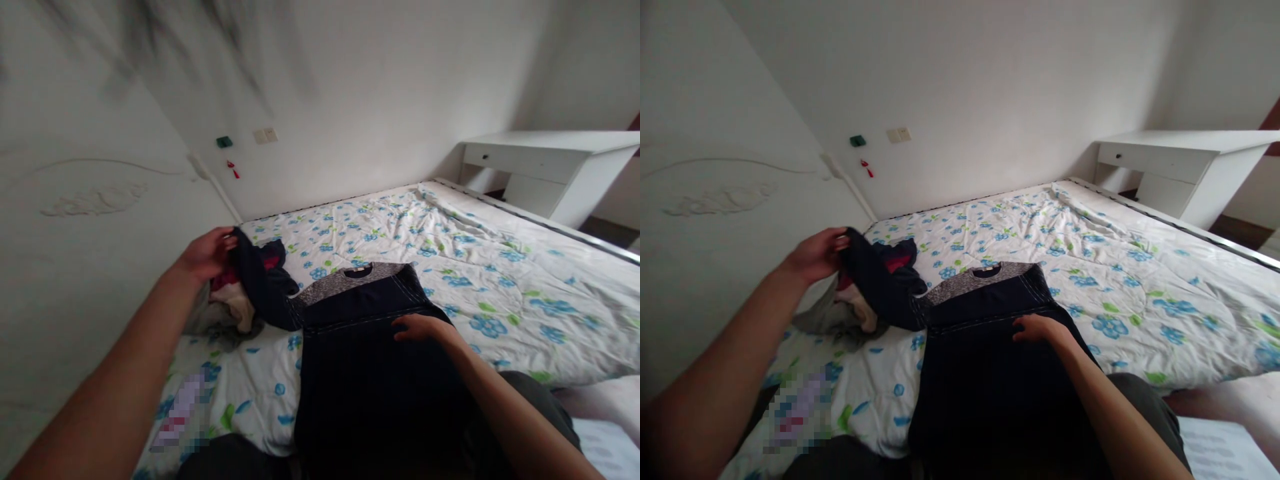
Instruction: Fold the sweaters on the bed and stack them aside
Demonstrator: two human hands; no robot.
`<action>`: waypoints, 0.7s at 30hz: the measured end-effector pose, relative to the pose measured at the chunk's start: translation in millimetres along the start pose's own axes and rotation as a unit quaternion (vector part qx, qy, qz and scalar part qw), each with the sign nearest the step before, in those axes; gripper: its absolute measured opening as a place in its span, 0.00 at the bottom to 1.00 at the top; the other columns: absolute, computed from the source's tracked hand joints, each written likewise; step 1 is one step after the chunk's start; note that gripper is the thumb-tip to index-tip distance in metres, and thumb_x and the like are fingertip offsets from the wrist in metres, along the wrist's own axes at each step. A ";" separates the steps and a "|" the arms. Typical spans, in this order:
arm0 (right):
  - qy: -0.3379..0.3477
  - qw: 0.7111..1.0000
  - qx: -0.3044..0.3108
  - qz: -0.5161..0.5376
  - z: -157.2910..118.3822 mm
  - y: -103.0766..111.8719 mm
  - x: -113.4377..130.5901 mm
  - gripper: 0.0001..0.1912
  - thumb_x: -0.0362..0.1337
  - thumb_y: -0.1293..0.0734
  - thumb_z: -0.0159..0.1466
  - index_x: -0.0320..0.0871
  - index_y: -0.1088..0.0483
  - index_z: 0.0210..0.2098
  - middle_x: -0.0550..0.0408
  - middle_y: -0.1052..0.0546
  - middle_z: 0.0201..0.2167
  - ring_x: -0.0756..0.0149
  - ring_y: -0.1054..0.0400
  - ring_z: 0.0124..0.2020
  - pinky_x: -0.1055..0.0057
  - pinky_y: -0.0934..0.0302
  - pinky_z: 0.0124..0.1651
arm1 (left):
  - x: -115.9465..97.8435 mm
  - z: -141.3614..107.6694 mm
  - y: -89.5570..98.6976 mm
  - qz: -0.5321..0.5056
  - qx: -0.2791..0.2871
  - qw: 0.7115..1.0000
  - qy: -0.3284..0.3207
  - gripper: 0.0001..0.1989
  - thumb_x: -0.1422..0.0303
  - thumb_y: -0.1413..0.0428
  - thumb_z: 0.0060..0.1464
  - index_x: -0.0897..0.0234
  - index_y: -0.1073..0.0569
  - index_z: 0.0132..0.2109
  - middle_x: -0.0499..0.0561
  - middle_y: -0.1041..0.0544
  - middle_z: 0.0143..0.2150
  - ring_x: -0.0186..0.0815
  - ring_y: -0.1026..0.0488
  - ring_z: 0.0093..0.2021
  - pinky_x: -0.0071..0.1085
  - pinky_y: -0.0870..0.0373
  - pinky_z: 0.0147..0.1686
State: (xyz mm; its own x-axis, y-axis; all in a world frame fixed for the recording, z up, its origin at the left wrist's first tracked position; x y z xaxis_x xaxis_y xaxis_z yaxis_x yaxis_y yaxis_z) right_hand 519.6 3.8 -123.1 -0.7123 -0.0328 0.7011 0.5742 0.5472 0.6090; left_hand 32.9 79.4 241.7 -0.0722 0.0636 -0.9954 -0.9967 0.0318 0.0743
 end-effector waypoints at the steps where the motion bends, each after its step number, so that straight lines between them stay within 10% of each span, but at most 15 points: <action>1: -0.001 1.000 0.000 0.001 0.3 0.6 -3.2 0.27 0.42 0.18 0.64 0.48 0.13 0.62 0.44 0.14 0.66 0.43 0.20 0.68 0.54 0.31 0.75 | -2.1 8.6 -43.7 -0.050 0.014 0.999 -0.001 0.11 0.69 0.49 0.78 0.60 0.31 0.40 0.40 0.30 0.28 0.29 0.33 0.30 0.27 0.32 0.42; 4: -0.013 1.000 0.002 -0.004 0.3 4.5 -16.5 0.24 0.42 0.18 0.64 0.49 0.11 0.59 0.45 0.13 0.63 0.42 0.18 0.64 0.53 0.27 0.70 | 11.3 14.9 -147.8 -0.121 0.079 0.988 -0.054 0.11 0.59 0.36 0.69 0.60 0.27 0.46 0.44 0.21 0.37 0.33 0.23 0.40 0.30 0.27 0.46; 7: -0.021 1.000 -0.008 0.019 4.1 14.1 -34.2 0.19 0.40 0.16 0.60 0.49 0.09 0.51 0.45 0.10 0.56 0.41 0.16 0.57 0.54 0.24 0.64 | 60.8 0.2 -175.3 -0.036 0.103 0.992 -0.065 0.21 0.50 0.27 0.57 0.59 0.26 0.42 0.45 0.21 0.38 0.35 0.23 0.40 0.30 0.27 0.44; 12: -0.098 0.994 0.000 0.055 28.3 38.7 -62.6 0.21 0.43 0.16 0.61 0.49 0.11 0.53 0.51 0.13 0.38 0.51 0.18 0.40 0.60 0.22 0.43 | 197.0 -42.6 -81.8 0.230 0.022 0.973 -0.001 0.28 0.40 0.28 0.46 0.59 0.22 0.38 0.47 0.20 0.34 0.40 0.23 0.38 0.34 0.26 0.40; 16: -0.177 0.971 -0.122 0.107 52.1 59.0 -76.6 0.29 0.46 0.17 0.65 0.48 0.16 0.64 0.51 0.14 0.38 0.57 0.21 0.35 0.62 0.23 0.40 | 294.5 -69.6 -5.5 0.344 -0.034 0.936 0.059 0.30 0.36 0.34 0.43 0.57 0.19 0.38 0.56 0.14 0.39 0.53 0.15 0.45 0.46 0.17 0.49; 21: -0.205 0.897 -0.207 0.333 71.5 61.3 -91.2 0.30 0.45 0.19 0.70 0.47 0.20 0.69 0.45 0.14 0.56 0.64 0.21 0.38 0.67 0.21 0.43 | 338.0 -59.6 -9.5 0.472 0.110 0.875 -0.015 0.22 0.50 0.37 0.55 0.56 0.11 0.50 0.62 0.12 0.62 0.57 0.15 0.63 0.54 0.21 0.69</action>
State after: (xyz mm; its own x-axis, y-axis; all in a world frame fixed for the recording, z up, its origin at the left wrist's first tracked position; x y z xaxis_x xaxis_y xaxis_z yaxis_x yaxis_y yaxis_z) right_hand 590.9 100.1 -176.2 -0.1962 0.5431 0.8164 0.9673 -0.0291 0.2519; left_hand 15.9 41.2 -99.1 -0.8545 0.1917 -0.4828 -0.4625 0.1422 0.8751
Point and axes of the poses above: each hand's wrist, its own z-axis towards the middle knuckle, its own y-axis out of the back of the hand, x = y × z, the point moved 3 cm from there along z, towards the middle knuckle
